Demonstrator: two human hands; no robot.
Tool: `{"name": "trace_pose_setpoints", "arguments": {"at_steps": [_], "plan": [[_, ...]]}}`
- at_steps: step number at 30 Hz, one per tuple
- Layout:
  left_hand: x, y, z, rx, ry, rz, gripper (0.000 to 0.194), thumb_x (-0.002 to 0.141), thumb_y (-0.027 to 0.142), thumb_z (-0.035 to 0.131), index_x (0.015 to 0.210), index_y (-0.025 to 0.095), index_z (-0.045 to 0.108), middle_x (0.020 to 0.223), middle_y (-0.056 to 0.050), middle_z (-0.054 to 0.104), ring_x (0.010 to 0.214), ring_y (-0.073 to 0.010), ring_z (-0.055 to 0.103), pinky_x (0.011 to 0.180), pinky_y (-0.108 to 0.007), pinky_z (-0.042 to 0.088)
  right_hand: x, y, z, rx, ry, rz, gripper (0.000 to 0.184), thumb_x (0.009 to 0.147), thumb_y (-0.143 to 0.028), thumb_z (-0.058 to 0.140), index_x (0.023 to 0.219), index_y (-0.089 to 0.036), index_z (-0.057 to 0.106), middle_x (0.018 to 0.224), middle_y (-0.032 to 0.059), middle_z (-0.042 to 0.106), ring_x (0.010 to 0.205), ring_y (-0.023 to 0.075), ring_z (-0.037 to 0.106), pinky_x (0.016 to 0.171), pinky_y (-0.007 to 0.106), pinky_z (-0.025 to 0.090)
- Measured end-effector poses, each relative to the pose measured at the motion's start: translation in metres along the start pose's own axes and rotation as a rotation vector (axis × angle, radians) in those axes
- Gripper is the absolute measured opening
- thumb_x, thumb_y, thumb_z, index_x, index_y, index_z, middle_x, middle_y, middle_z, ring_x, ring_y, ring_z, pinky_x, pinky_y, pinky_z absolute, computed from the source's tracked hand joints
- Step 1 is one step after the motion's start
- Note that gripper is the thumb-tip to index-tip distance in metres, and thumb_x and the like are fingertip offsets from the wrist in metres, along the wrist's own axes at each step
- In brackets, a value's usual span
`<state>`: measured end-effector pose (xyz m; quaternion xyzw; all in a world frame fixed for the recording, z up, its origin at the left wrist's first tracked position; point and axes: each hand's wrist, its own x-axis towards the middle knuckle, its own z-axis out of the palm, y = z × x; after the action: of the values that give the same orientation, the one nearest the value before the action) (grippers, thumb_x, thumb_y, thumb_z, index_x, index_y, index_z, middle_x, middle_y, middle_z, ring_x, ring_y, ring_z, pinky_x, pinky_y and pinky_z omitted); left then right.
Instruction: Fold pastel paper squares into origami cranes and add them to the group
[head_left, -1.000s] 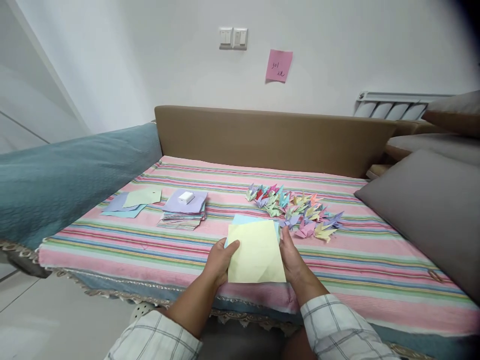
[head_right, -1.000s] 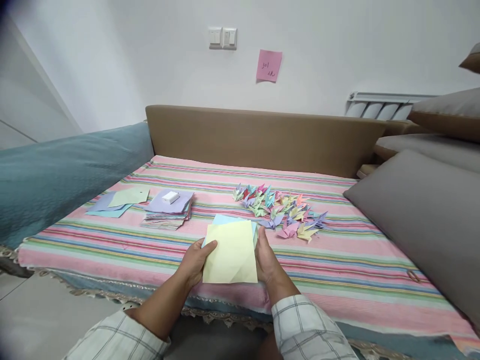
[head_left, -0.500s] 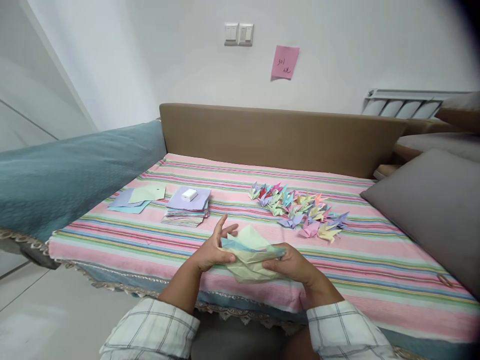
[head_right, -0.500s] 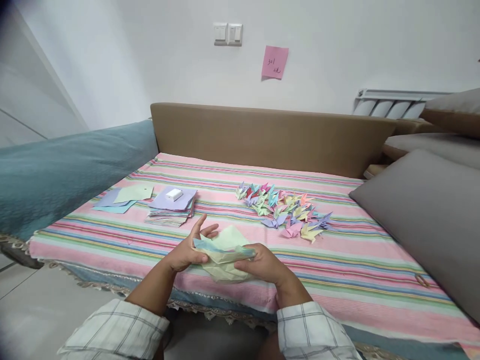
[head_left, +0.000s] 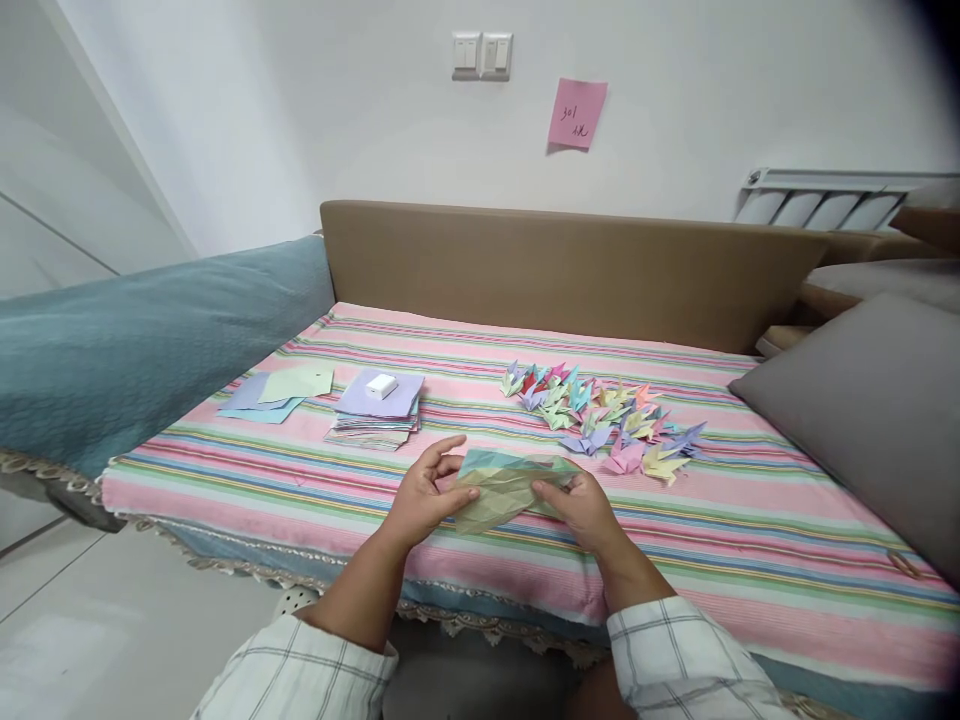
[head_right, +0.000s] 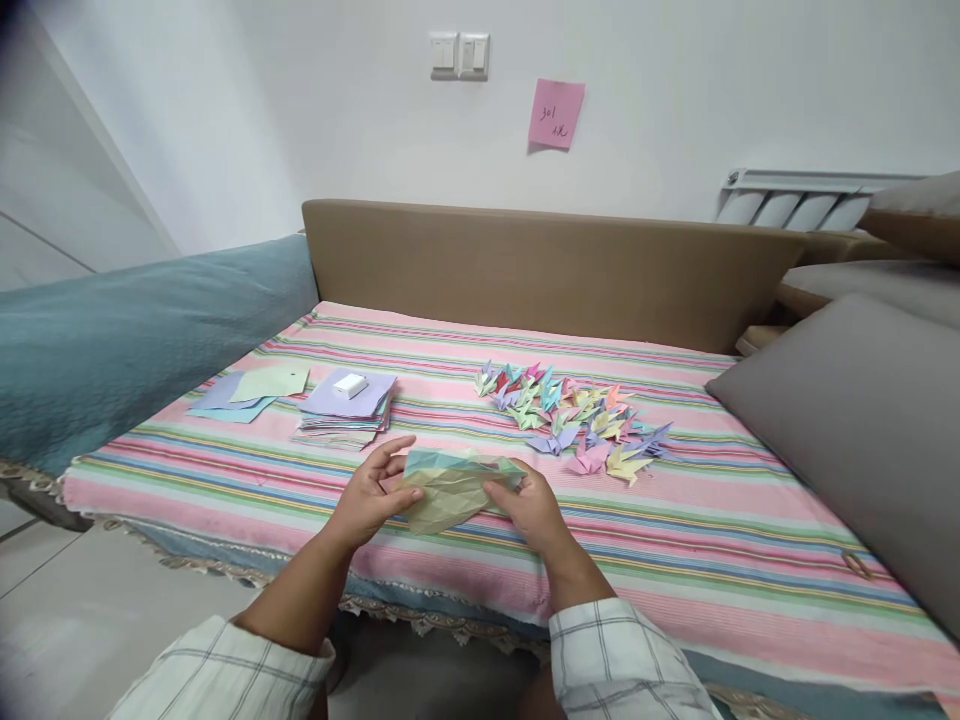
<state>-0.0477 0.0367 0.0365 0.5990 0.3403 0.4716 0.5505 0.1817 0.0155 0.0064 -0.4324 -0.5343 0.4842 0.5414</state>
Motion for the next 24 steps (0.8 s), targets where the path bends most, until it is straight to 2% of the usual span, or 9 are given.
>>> {"name": "trace_pose_setpoints", "arguments": {"at_steps": [2, 3, 7, 10, 12, 14, 17, 21, 24], "plan": [[0.002, -0.007, -0.003, -0.076, -0.062, -0.08, 0.087, 0.06, 0.031, 0.077, 0.135, 0.025, 0.033, 0.103, -0.007, 0.065, 0.09, -0.0209, 0.063, 0.077, -0.031, 0.05, 0.001, 0.007, 0.004, 0.076, 0.025, 0.019, 0.043, 0.068, -0.043, 0.07, 0.102, -0.02, 0.06, 0.103, 0.0074, 0.067, 0.095, 0.024, 0.062, 0.087, 0.041, 0.047], [0.002, -0.011, -0.004, -0.084, -0.084, -0.111, 0.089, 0.06, 0.032, 0.077, 0.136, 0.024, 0.032, 0.106, -0.008, 0.065, 0.092, -0.022, 0.063, 0.077, -0.032, 0.05, 0.002, 0.01, 0.005, 0.105, 0.021, 0.023, 0.047, 0.067, -0.042, 0.071, 0.106, -0.021, 0.058, 0.106, 0.0075, 0.066, 0.097, 0.0242, 0.061, 0.088, 0.042, 0.047], [0.002, -0.026, 0.0, 0.051, -0.116, -0.152, 0.057, 0.063, 0.039, 0.073, 0.112, 0.014, 0.058, 0.107, -0.011, 0.066, 0.098, -0.027, 0.061, 0.081, -0.035, 0.05, 0.0, 0.019, 0.008, 0.087, 0.014, 0.031, 0.057, 0.069, -0.039, 0.069, 0.12, -0.023, 0.047, 0.118, 0.008, 0.061, 0.106, 0.0245, 0.057, 0.088, 0.041, 0.047], [-0.001, -0.025, 0.002, 0.198, -0.031, -0.124, 0.043, 0.07, 0.043, 0.066, 0.102, 0.016, 0.064, 0.1, -0.008, 0.069, 0.095, -0.0271, 0.062, 0.078, -0.034, 0.051, 0.003, 0.016, 0.013, 0.043, 0.001, 0.029, 0.053, 0.074, -0.039, 0.065, 0.119, -0.022, 0.045, 0.117, 0.0081, 0.06, 0.105, 0.0235, 0.057, 0.088, 0.041, 0.046], [-0.001, -0.016, -0.004, 0.255, 0.026, -0.095, 0.04, 0.072, 0.045, 0.063, 0.101, 0.018, 0.066, 0.096, -0.006, 0.07, 0.092, -0.0267, 0.064, 0.075, -0.034, 0.052, 0.01, 0.01, 0.019, 0.05, -0.037, -0.004, 0.05, 0.076, -0.041, 0.062, 0.119, -0.023, 0.045, 0.116, 0.0072, 0.06, 0.105, 0.0222, 0.057, 0.09, 0.04, 0.045], [0.002, -0.002, -0.021, 0.286, 0.077, -0.066, 0.042, 0.071, 0.044, 0.064, 0.104, 0.019, 0.065, 0.095, -0.005, 0.07, 0.091, -0.0264, 0.064, 0.075, -0.034, 0.053, 0.022, 0.001, 0.027, 0.044, -0.052, -0.062, 0.045, 0.079, -0.043, 0.058, 0.117, -0.024, 0.046, 0.116, 0.0059, 0.06, 0.105, 0.0207, 0.056, 0.09, 0.038, 0.045], [0.012, 0.022, -0.063, 0.244, 0.237, -0.072, 0.048, 0.065, 0.045, 0.07, 0.102, 0.015, 0.064, 0.093, -0.008, 0.07, 0.087, -0.0272, 0.065, 0.073, -0.036, 0.054, 0.049, -0.013, 0.043, -0.066, -0.02, -0.162, 0.04, 0.078, -0.042, 0.059, 0.113, -0.025, 0.05, 0.11, 0.005, 0.059, 0.102, 0.0183, 0.054, 0.09, 0.036, 0.044], [0.039, 0.047, -0.127, -0.075, 0.338, -0.066, 0.057, 0.058, 0.036, 0.078, 0.107, 0.011, 0.06, 0.098, -0.011, 0.069, 0.091, -0.0277, 0.064, 0.079, -0.039, 0.054, 0.095, -0.028, 0.077, -0.216, -0.02, -0.174, 0.036, 0.075, -0.038, 0.058, 0.106, -0.02, 0.054, 0.101, 0.0067, 0.061, 0.093, 0.0175, 0.057, 0.085, 0.035, 0.045], [0.063, 0.053, -0.161, -0.253, 0.409, -0.106, 0.051, 0.064, 0.023, 0.075, 0.111, 0.014, 0.057, 0.104, -0.011, 0.068, 0.092, -0.0253, 0.064, 0.081, -0.038, 0.054, 0.13, -0.034, 0.11, -0.377, -0.023, -0.117, 0.03, 0.074, -0.031, 0.054, 0.101, -0.017, 0.058, 0.099, 0.007, 0.063, 0.088, 0.0165, 0.059, 0.082, 0.032, 0.046]]}}
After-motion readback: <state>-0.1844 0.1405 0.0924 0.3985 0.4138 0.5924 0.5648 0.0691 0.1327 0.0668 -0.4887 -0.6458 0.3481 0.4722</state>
